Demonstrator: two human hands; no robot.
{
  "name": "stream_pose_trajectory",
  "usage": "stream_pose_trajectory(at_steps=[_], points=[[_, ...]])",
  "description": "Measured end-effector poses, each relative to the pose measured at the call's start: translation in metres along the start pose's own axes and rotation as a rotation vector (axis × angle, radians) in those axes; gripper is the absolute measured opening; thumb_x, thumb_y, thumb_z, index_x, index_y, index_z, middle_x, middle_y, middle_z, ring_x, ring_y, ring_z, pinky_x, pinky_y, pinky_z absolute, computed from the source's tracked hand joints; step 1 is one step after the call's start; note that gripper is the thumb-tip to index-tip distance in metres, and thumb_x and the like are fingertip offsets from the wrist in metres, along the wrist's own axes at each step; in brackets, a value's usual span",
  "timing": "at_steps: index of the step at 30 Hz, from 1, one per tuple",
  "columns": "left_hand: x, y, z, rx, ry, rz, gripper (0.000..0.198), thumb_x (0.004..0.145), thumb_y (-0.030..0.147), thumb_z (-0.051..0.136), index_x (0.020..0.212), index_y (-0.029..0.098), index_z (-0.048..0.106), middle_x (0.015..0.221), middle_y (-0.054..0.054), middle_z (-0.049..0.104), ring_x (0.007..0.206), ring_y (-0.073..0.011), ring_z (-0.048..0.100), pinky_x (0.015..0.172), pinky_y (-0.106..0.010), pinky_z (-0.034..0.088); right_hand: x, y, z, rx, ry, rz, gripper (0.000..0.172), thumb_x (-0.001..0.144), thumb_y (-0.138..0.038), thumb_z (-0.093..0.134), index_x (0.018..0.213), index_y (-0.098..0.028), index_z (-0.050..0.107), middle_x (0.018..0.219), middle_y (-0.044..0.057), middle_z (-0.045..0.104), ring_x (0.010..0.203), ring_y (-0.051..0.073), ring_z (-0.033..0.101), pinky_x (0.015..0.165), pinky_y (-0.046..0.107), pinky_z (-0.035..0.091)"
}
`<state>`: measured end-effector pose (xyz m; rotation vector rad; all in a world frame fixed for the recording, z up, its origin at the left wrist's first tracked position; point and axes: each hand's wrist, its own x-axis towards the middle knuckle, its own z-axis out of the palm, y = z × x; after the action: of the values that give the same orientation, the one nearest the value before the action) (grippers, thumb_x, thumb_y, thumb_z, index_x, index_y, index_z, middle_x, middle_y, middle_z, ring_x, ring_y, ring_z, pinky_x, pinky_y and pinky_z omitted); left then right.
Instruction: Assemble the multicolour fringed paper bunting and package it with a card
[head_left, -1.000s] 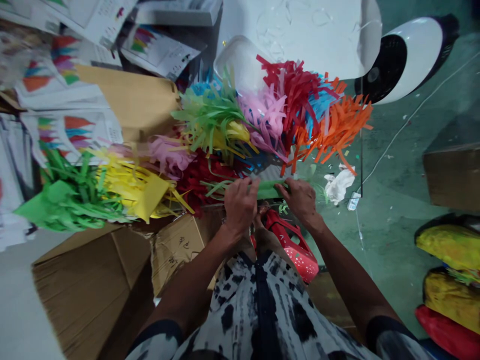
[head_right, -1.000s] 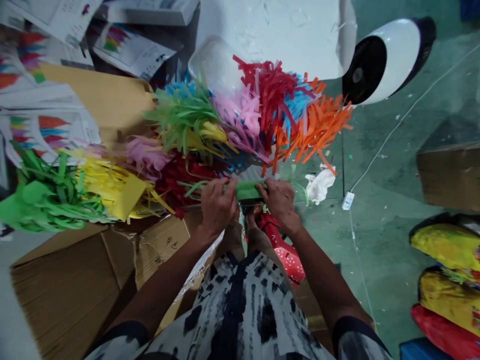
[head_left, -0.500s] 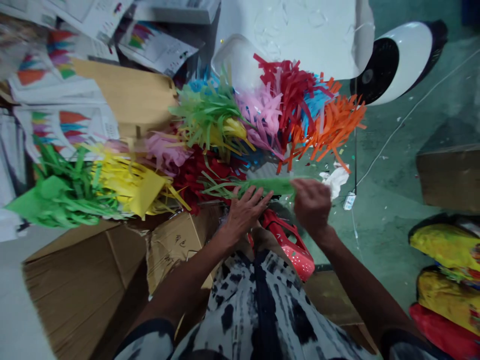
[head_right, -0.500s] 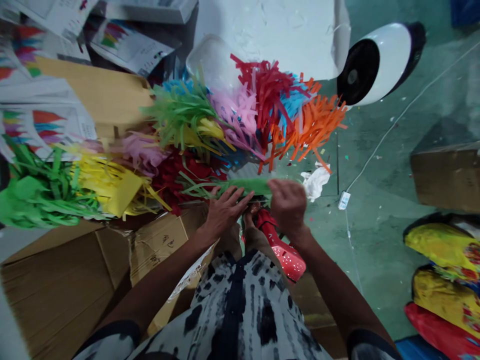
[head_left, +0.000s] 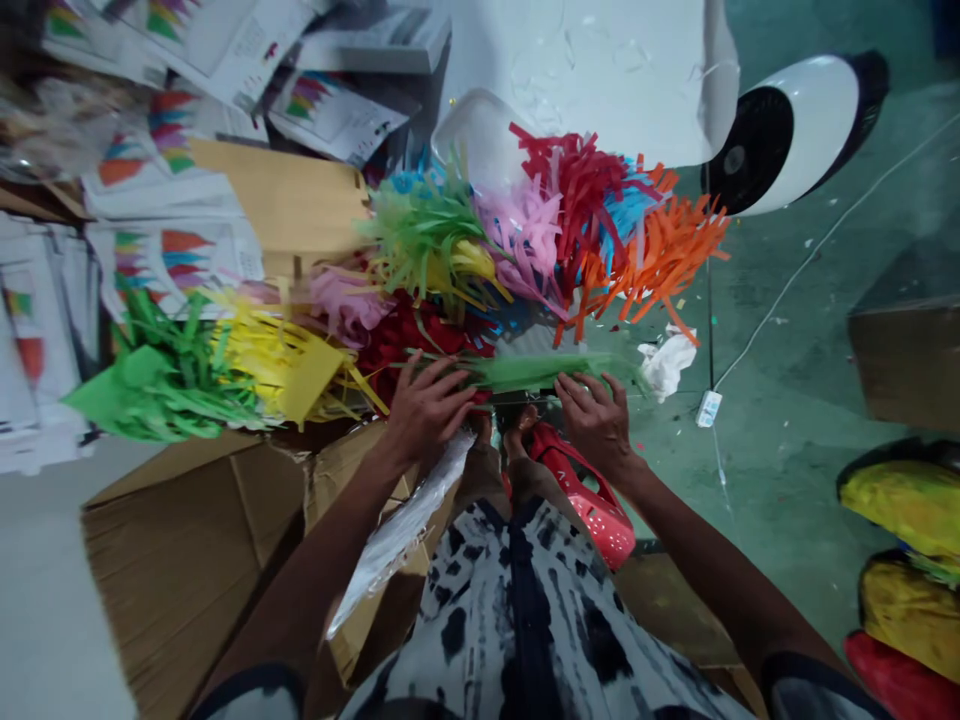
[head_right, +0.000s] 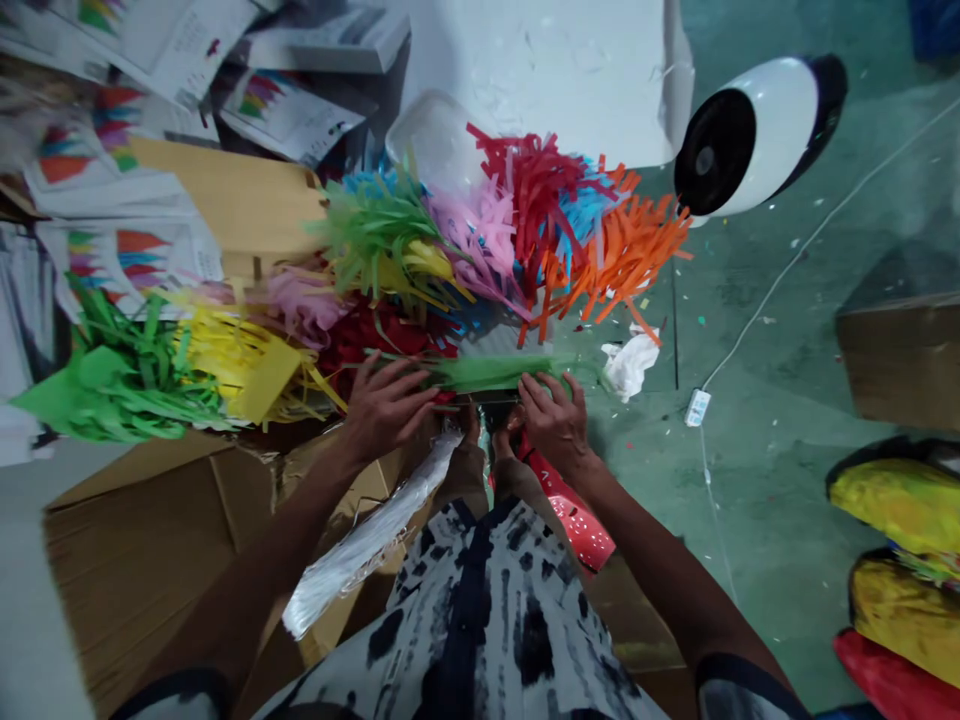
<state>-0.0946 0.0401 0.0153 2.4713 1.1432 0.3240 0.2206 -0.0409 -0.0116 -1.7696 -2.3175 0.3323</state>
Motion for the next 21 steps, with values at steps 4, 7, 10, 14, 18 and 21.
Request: stream_pose_trajectory(at_steps=[4, 7, 10, 14, 18, 21], points=[[-0.004, -0.005, -0.020, -0.046, 0.191, -0.150, 0.012, 0.094, 0.033, 0.070, 0.092, 0.031, 0.082, 0.122, -0.002, 0.078, 0.128, -0.0286, 0.063, 0.114, -0.055, 0.044, 0.004, -0.004, 0.000, -0.017, 0.025, -0.005, 0.035, 0.101, -0.017, 0.054, 0.131, -0.023, 0.072, 0.140, 0.006, 0.072, 0.129, 0.030, 0.062, 0.122, 0.054, 0.025], [0.005, 0.026, -0.009, 0.013, 0.259, -0.229, 0.019, 0.097, 0.032, 0.065, 0.110, 0.030, 0.080, 0.118, -0.006, 0.078, 0.123, -0.0292, 0.063, 0.109, -0.054, 0.046, 0.009, -0.005, -0.002, -0.009, 0.017, -0.001, 0.032, 0.102, -0.019, 0.053, 0.127, -0.023, 0.072, 0.136, 0.007, 0.074, 0.127, 0.029, 0.062, 0.123, 0.054, 0.023], [0.025, 0.061, 0.024, -0.074, 0.010, 0.043, 0.032, 0.103, 0.025, 0.055, 0.129, 0.028, 0.073, 0.130, -0.007, 0.075, 0.127, -0.0257, 0.063, 0.108, -0.047, 0.049, 0.013, -0.006, -0.004, 0.003, -0.003, 0.017, 0.030, 0.101, -0.021, 0.054, 0.125, -0.023, 0.072, 0.131, 0.008, 0.076, 0.125, 0.028, 0.062, 0.124, 0.054, 0.021], [0.050, 0.072, 0.061, -0.077, -0.046, 0.062, 0.036, 0.102, 0.020, 0.053, 0.134, 0.018, 0.068, 0.136, -0.015, 0.070, 0.132, -0.0281, 0.060, 0.111, -0.047, 0.049, 0.020, -0.008, -0.007, -0.001, -0.019, 0.026, 0.031, 0.099, -0.022, 0.056, 0.126, -0.022, 0.071, 0.125, 0.009, 0.077, 0.123, 0.029, 0.062, 0.124, 0.055, 0.019], [0.059, 0.061, 0.064, -0.077, -0.057, 0.033, 0.032, 0.100, 0.023, 0.058, 0.131, 0.019, 0.068, 0.132, -0.014, 0.069, 0.127, -0.0296, 0.059, 0.104, -0.047, 0.051, 0.027, -0.007, -0.012, -0.009, -0.037, 0.029, 0.029, 0.097, -0.021, 0.056, 0.120, -0.022, 0.072, 0.122, 0.010, 0.076, 0.124, 0.030, 0.060, 0.123, 0.055, 0.018], [0.063, 0.056, 0.058, -0.047, -0.082, 0.070, 0.029, 0.099, 0.024, 0.060, 0.127, 0.019, 0.068, 0.129, -0.013, 0.069, 0.122, -0.0301, 0.059, 0.097, -0.046, 0.051, 0.035, -0.004, -0.015, -0.031, -0.030, 0.025, 0.024, 0.099, -0.019, 0.054, 0.111, -0.022, 0.074, 0.115, 0.009, 0.077, 0.121, 0.029, 0.061, 0.122, 0.054, 0.018]])
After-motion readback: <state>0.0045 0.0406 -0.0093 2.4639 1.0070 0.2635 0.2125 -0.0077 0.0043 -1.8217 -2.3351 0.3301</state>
